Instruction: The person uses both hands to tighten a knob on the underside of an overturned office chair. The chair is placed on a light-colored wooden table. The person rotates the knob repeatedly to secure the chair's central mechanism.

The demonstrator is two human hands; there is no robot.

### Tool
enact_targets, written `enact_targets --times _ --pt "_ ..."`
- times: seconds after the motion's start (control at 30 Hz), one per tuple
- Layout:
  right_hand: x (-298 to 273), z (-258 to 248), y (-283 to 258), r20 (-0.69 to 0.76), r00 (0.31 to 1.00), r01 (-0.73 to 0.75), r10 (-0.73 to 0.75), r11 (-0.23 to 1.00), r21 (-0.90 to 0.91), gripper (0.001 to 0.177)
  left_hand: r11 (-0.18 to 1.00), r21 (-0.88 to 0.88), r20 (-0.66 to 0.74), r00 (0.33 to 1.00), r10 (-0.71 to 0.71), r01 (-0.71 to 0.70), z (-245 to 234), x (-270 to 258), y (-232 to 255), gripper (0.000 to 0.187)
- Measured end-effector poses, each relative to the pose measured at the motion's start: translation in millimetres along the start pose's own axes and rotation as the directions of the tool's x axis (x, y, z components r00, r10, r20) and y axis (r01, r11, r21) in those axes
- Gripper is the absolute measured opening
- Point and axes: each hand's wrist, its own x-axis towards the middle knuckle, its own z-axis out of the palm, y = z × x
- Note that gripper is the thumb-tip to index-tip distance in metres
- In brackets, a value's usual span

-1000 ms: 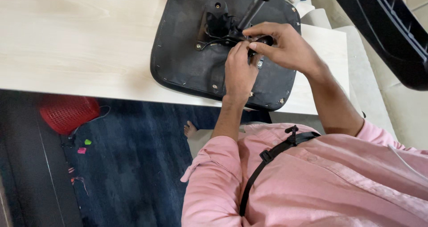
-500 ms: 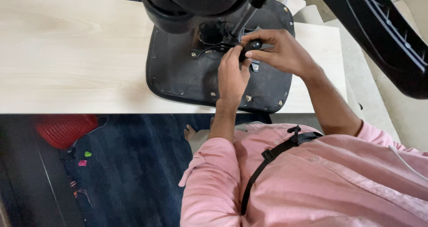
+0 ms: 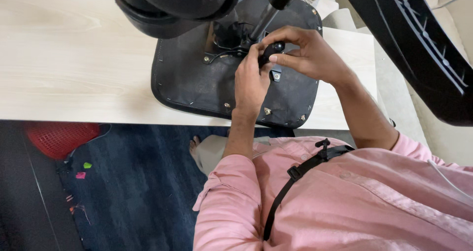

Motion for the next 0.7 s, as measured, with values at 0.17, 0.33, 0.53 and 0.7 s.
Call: enact_targets --times 0.17,0.33,0.53,0.7 --pt "-1 3 -5 -0.002 0.999 -0.044 0.044 0.999 0.026 0.025 0.988 0.022 -0.034 0.988 0.152 -0.151 -6 -1 -1 0.036" --pt "-3 14 -10 -0.06 0.993 -0.1 0.101 0.995 0.027 0.03 1.0 0.015 0.091 0.996 -0.022 0.02 -14 4 1 0.04" --pt "-11 28 -16 -0.11 0.982 -0.143 0.152 0.986 0.085 0.026 0.997 0.056 0.154 0.987 0.041 -0.05 -26 -4 -2 0.04" --pt "-18 45 -25 -0.177 0.972 -0.138 0.154 0.985 0.1 0.026 0.998 0.011 0.173 0.983 0.064 -0.067 -32 -8 -6 0.042"
